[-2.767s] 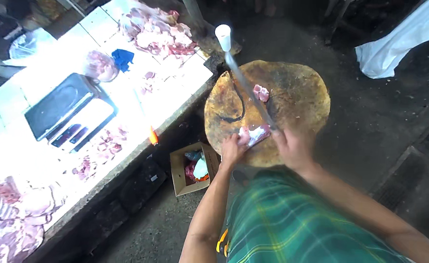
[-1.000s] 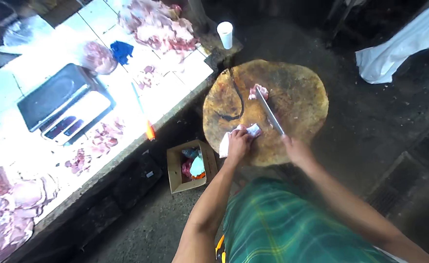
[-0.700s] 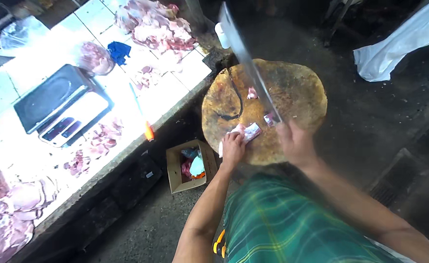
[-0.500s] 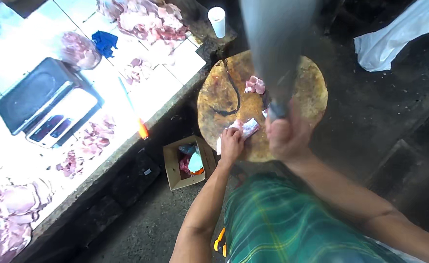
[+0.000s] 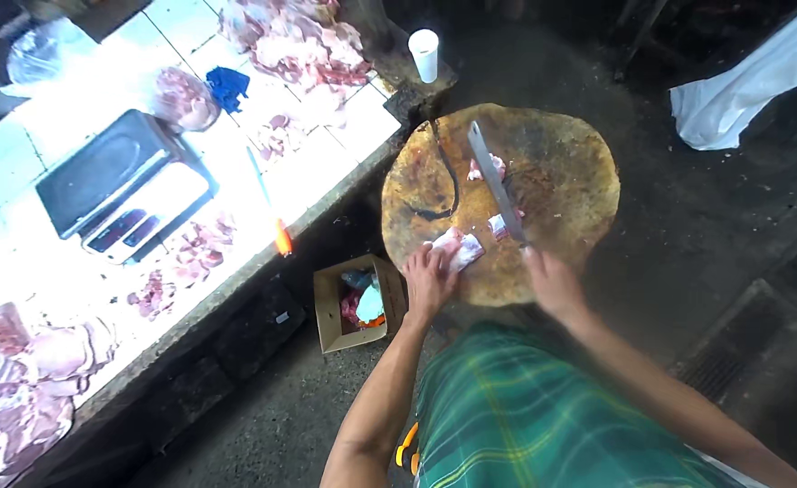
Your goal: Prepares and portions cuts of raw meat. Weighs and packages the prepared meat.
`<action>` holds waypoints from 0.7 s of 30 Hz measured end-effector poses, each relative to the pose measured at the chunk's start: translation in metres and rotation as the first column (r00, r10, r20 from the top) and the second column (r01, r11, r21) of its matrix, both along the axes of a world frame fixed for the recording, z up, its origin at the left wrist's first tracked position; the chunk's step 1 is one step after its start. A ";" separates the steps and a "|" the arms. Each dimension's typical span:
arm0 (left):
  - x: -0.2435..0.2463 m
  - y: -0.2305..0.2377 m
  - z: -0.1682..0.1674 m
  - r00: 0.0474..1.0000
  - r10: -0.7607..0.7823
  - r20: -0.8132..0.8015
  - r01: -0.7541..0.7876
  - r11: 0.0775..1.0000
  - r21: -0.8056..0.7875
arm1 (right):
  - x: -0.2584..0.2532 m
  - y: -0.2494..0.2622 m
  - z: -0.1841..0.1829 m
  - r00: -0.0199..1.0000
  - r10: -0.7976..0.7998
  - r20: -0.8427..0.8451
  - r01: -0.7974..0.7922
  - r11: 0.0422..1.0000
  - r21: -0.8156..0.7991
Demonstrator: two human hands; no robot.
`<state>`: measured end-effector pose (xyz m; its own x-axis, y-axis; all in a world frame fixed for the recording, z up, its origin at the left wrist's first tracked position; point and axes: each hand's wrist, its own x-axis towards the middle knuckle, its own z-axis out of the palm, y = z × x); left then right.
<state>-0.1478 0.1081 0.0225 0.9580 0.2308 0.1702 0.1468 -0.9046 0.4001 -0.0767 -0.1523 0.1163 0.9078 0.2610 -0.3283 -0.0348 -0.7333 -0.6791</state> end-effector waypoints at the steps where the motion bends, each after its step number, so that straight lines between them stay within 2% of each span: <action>1: -0.002 0.000 -0.004 1.000 -0.001 -0.017 0.001 1.000 -0.014 | -0.004 0.003 0.004 0.997 0.026 0.070 -0.029 0.999 0.046; 4: 0.000 0.003 -0.013 1.000 -0.011 -0.003 0.011 1.000 -0.020 | -0.008 0.020 0.039 0.932 0.057 0.358 -0.139 0.968 0.209; 6: -0.002 0.002 -0.010 1.000 -0.024 -0.002 0.024 0.999 -0.031 | -0.006 0.032 0.075 0.837 0.002 0.547 -0.244 0.896 0.372; 9: -0.009 -0.002 0.014 0.999 0.005 -0.035 -0.007 0.999 -0.044 | 0.002 0.046 0.121 0.762 -0.110 0.638 -0.410 0.680 0.607; 10: -0.006 -0.001 0.018 0.998 0.037 -0.046 -0.038 0.999 -0.024 | 0.005 0.048 0.126 0.753 -0.133 0.645 -0.440 0.627 0.643; 11: 0.002 0.001 0.019 0.997 0.064 -0.042 -0.065 0.998 -0.008 | 0.007 0.048 0.126 0.755 -0.134 0.642 -0.445 0.614 0.652; 12: 0.016 0.006 0.013 0.998 0.068 -0.012 -0.068 0.998 -0.002 | 0.009 0.046 0.120 0.767 -0.123 0.629 -0.430 0.629 0.647; 13: 0.030 0.010 0.007 1.000 0.001 -0.002 -0.001 1.000 -0.021 | 0.009 0.044 0.109 0.796 -0.095 0.598 -0.392 0.672 0.628; 15: 0.055 0.013 0.004 0.968 -0.215 -0.130 0.206 0.975 -0.079 | 0.004 0.038 0.084 0.870 -0.036 0.491 -0.286 0.774 0.564; 17: 0.075 0.022 0.005 0.896 -0.342 -0.283 0.342 0.938 -0.052 | 0.000 0.039 0.061 0.921 -0.017 0.389 -0.194 0.846 0.496; 19: 0.079 0.035 0.006 0.884 -0.349 -0.312 0.376 0.926 0.030 | -0.006 0.036 0.039 0.946 -0.010 0.325 -0.141 0.888 0.437; 21: 0.070 0.047 0.013 0.896 -0.282 -0.344 0.316 0.948 0.045 | -0.010 0.031 0.019 0.959 0.008 0.285 -0.122 0.916 0.383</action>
<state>-0.0779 0.1550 0.0357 0.9842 -0.0767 -0.1597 -0.0286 -0.9585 0.2837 -0.0870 -0.1218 0.1353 0.9229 0.3785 0.0701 0.2310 -0.3990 -0.8874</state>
